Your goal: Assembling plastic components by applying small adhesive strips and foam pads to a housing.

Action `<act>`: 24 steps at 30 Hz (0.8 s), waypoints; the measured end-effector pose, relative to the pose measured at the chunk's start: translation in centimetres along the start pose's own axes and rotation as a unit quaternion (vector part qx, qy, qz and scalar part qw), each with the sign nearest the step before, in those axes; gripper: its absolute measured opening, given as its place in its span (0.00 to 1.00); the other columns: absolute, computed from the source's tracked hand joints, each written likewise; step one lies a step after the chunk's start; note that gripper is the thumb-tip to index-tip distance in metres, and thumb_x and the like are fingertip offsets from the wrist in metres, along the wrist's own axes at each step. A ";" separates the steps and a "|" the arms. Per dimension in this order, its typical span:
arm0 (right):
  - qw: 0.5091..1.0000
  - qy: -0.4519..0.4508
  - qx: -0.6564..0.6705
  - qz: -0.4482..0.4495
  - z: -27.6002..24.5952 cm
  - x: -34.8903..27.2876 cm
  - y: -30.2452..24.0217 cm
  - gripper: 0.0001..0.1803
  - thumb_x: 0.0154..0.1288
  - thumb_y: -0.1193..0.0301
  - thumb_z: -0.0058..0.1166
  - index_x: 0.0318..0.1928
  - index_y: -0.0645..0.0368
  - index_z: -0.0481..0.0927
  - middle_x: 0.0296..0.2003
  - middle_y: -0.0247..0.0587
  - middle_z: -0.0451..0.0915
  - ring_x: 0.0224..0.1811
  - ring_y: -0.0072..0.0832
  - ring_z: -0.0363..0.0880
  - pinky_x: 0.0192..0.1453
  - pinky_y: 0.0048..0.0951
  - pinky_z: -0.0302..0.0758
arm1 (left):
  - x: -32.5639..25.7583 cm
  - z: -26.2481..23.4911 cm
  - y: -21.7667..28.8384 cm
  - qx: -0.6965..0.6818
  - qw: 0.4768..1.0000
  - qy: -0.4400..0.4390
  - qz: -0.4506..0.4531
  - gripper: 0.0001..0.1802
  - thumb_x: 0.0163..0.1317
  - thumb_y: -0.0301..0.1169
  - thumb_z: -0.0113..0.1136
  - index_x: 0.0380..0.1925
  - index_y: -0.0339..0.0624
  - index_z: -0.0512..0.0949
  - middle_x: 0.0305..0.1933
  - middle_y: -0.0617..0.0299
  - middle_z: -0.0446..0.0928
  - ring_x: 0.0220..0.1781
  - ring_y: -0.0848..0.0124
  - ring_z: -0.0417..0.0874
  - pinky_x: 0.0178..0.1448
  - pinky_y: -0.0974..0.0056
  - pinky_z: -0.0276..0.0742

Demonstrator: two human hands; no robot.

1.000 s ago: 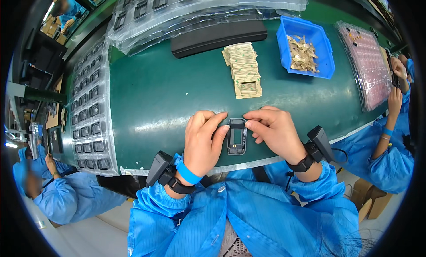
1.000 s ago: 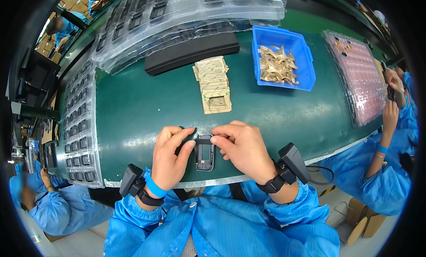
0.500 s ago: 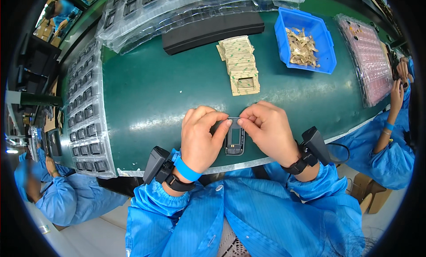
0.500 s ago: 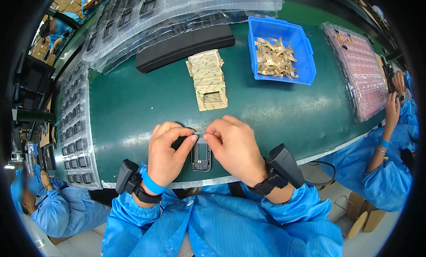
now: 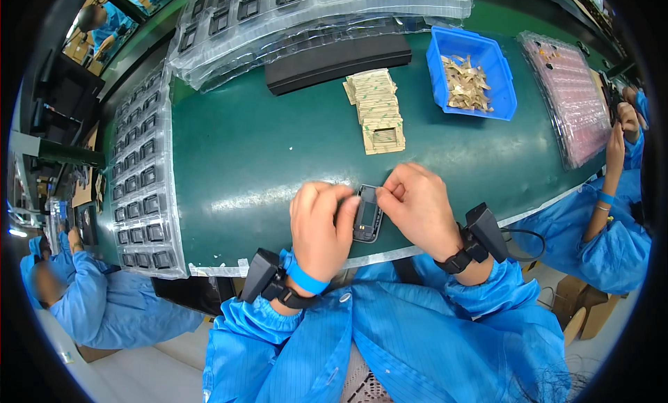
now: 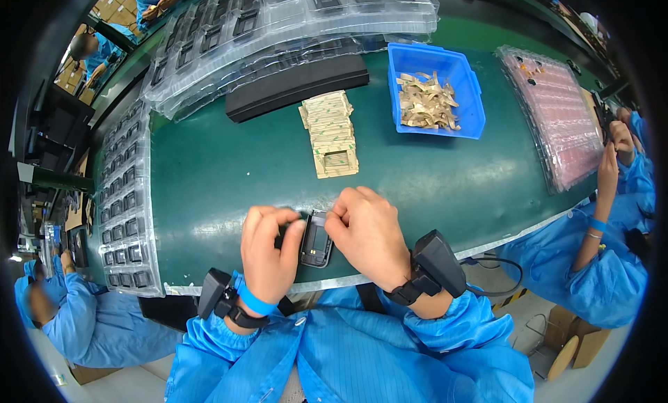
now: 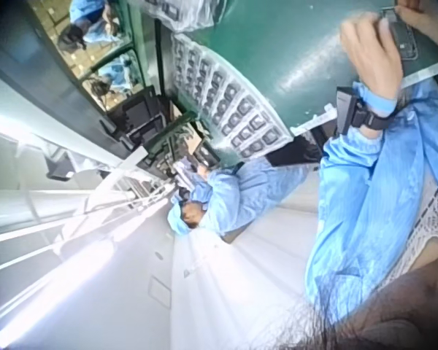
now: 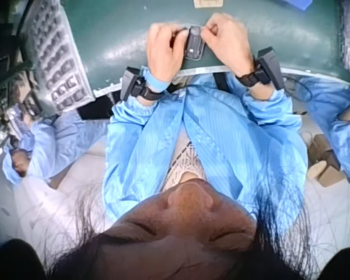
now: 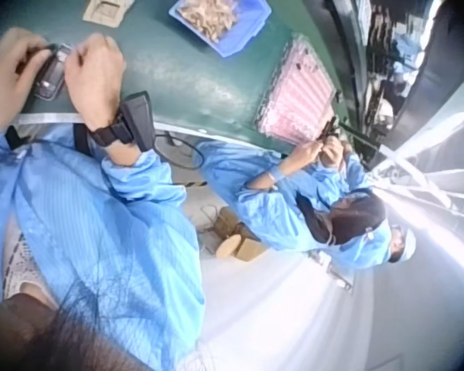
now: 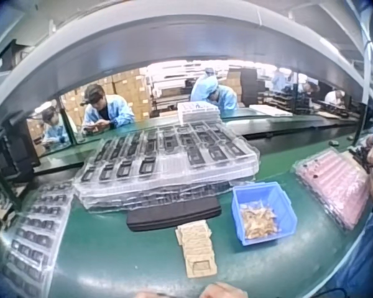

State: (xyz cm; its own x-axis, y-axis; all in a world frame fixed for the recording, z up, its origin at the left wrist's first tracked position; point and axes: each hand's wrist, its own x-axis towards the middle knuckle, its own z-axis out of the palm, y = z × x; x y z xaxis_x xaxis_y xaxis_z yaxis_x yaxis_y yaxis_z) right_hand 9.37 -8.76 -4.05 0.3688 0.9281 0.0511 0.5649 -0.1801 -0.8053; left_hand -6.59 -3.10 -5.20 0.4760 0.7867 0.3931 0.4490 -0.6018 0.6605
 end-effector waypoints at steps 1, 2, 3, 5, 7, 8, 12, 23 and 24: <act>1.000 0.005 -0.012 0.003 0.0 -0.2 -0.1 0.08 0.56 0.73 0.59 0.26 0.61 0.75 0.25 0.46 0.76 0.27 0.45 0.78 0.30 0.43 0.74 | -0.5 -0.4 0.4 0.028 0.999 -0.012 0.036 0.11 0.51 0.29 0.71 0.34 0.42 0.82 0.37 0.62 0.77 0.37 0.60 0.76 0.42 0.58 0.67; 1.000 0.010 -0.025 0.005 -0.1 -0.4 -0.2 0.08 0.56 0.72 0.60 0.25 0.61 0.74 0.25 0.46 0.76 0.27 0.46 0.77 0.30 0.43 0.74 | -1.0 -0.7 1.1 0.027 0.999 -0.011 0.035 0.11 0.51 0.29 0.71 0.34 0.42 0.82 0.37 0.62 0.77 0.37 0.60 0.76 0.42 0.58 0.67; 1.000 0.009 -0.026 0.005 -0.1 -0.7 -0.2 0.08 0.56 0.72 0.60 0.25 0.61 0.74 0.25 0.46 0.76 0.27 0.46 0.77 0.30 0.43 0.74 | -1.5 -0.9 2.0 0.045 0.997 -0.048 0.047 0.11 0.50 0.30 0.71 0.34 0.44 0.82 0.36 0.63 0.77 0.38 0.61 0.76 0.43 0.59 0.65; 1.000 0.015 -0.011 0.023 0.0 -1.1 -0.4 0.08 0.56 0.72 0.60 0.25 0.60 0.74 0.25 0.46 0.76 0.27 0.46 0.77 0.30 0.44 0.73 | -2.5 -0.5 2.6 0.071 0.993 -0.076 0.064 0.12 0.47 0.31 0.72 0.34 0.47 0.82 0.35 0.66 0.77 0.38 0.65 0.75 0.43 0.62 0.61; 1.000 -0.004 -0.022 0.016 -0.4 -1.4 -0.5 0.09 0.56 0.72 0.60 0.26 0.60 0.74 0.26 0.46 0.75 0.27 0.46 0.77 0.30 0.43 0.73 | -2.9 -0.4 2.1 0.087 0.991 -0.061 0.075 0.13 0.47 0.31 0.72 0.34 0.46 0.82 0.35 0.67 0.77 0.39 0.66 0.76 0.43 0.61 0.61; 0.999 -0.020 -0.032 0.010 -0.6 -1.6 -0.5 0.09 0.56 0.71 0.61 0.26 0.60 0.74 0.26 0.45 0.75 0.27 0.45 0.77 0.30 0.43 0.73 | -3.1 -0.4 2.0 0.102 0.990 -0.049 0.087 0.14 0.46 0.30 0.72 0.35 0.46 0.83 0.35 0.68 0.78 0.39 0.66 0.76 0.43 0.61 0.61; 0.998 -0.057 -0.026 -0.003 -1.3 -1.8 -0.4 0.05 0.58 0.72 0.60 0.31 0.60 0.77 0.27 0.45 0.75 0.26 0.45 0.77 0.30 0.41 0.74 | -3.1 -1.3 1.1 0.146 0.982 -0.056 0.107 0.13 0.44 0.24 0.64 0.34 0.47 0.83 0.37 0.70 0.80 0.39 0.69 0.76 0.44 0.62 0.62; 0.954 -0.074 -0.155 -0.247 -0.8 -2.5 0.0 0.19 0.52 0.80 0.59 0.47 0.57 0.84 0.31 0.38 0.69 0.34 0.34 0.73 0.35 0.33 0.74 | -3.6 -1.1 0.3 0.146 0.983 -0.023 0.104 0.13 0.43 0.24 0.62 0.33 0.47 0.84 0.41 0.71 0.82 0.40 0.70 0.76 0.45 0.64 0.63; 0.953 -0.076 -0.155 -0.248 -0.8 -2.5 0.0 0.19 0.52 0.80 0.59 0.47 0.57 0.84 0.31 0.38 0.69 0.34 0.34 0.73 0.35 0.33 0.74 | -3.6 -1.1 0.3 0.146 0.983 -0.019 0.106 0.13 0.43 0.24 0.63 0.32 0.47 0.84 0.43 0.70 0.83 0.40 0.71 0.76 0.45 0.65 0.63</act>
State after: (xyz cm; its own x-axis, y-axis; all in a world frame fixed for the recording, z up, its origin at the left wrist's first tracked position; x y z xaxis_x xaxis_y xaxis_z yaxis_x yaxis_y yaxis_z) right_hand 9.01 -11.31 -3.74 -0.0993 0.9562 0.2754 0.8411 0.2286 -0.4902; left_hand -9.02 -5.99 -5.75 0.6074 0.6373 0.4742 0.5325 -0.7696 0.3523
